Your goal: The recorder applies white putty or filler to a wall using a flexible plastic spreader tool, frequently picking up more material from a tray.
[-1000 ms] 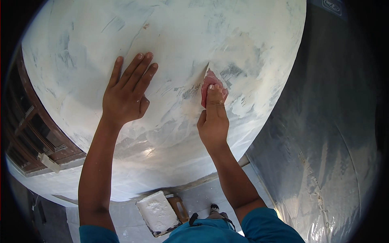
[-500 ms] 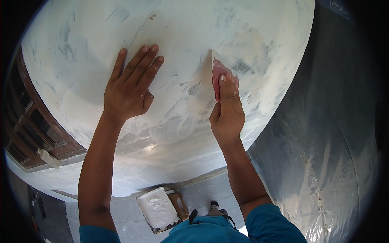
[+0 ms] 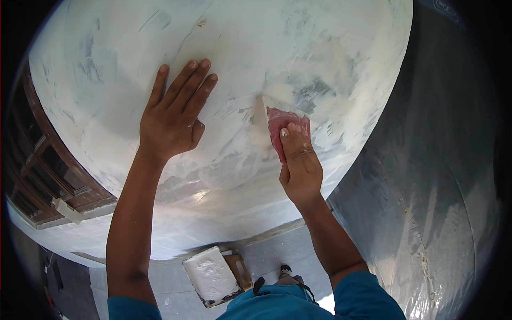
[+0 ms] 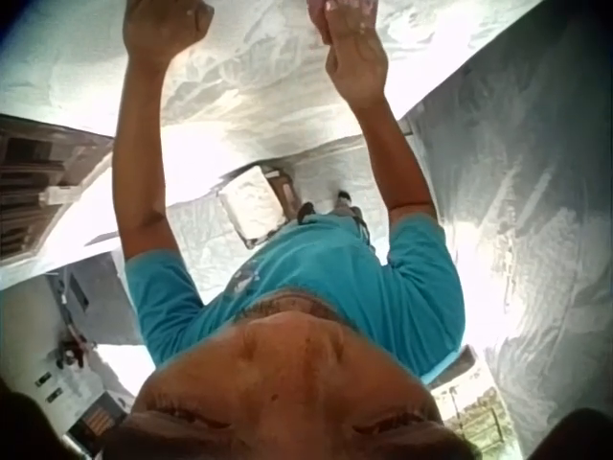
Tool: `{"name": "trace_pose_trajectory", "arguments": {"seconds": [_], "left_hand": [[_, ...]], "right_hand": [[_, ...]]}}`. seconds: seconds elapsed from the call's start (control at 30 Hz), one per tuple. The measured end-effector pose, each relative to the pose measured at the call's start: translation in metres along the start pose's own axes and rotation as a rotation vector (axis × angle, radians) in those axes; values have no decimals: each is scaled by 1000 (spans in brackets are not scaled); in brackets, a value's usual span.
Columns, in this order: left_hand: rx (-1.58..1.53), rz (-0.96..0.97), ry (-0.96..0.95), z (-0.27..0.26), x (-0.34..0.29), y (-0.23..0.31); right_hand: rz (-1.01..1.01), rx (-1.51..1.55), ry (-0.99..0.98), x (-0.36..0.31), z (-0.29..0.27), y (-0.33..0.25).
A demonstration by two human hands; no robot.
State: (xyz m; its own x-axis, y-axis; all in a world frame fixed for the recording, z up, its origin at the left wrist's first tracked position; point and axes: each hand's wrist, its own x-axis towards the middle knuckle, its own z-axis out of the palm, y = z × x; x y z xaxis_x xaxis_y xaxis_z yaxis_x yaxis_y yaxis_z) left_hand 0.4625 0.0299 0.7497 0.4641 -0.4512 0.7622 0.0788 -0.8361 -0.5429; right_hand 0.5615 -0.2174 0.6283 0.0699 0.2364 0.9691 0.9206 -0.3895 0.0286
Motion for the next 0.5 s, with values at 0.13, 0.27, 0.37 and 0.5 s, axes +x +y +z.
{"name": "trace_pose_trajectory", "arguments": {"seconds": [0.13, 0.27, 0.37, 0.5], "left_hand": [[15, 8, -3, 4, 1, 0], [-24, 11, 14, 4, 5, 1], [-49, 16, 14, 1, 3, -2], [-116, 12, 17, 1, -3, -6]], "right_hand": [[-11, -42, 12, 34, 31, -7], [-90, -120, -178, -25, 78, -35], [-81, -41, -296, -65, 55, -56], [42, 146, -266, -43, 18, -46]]}}
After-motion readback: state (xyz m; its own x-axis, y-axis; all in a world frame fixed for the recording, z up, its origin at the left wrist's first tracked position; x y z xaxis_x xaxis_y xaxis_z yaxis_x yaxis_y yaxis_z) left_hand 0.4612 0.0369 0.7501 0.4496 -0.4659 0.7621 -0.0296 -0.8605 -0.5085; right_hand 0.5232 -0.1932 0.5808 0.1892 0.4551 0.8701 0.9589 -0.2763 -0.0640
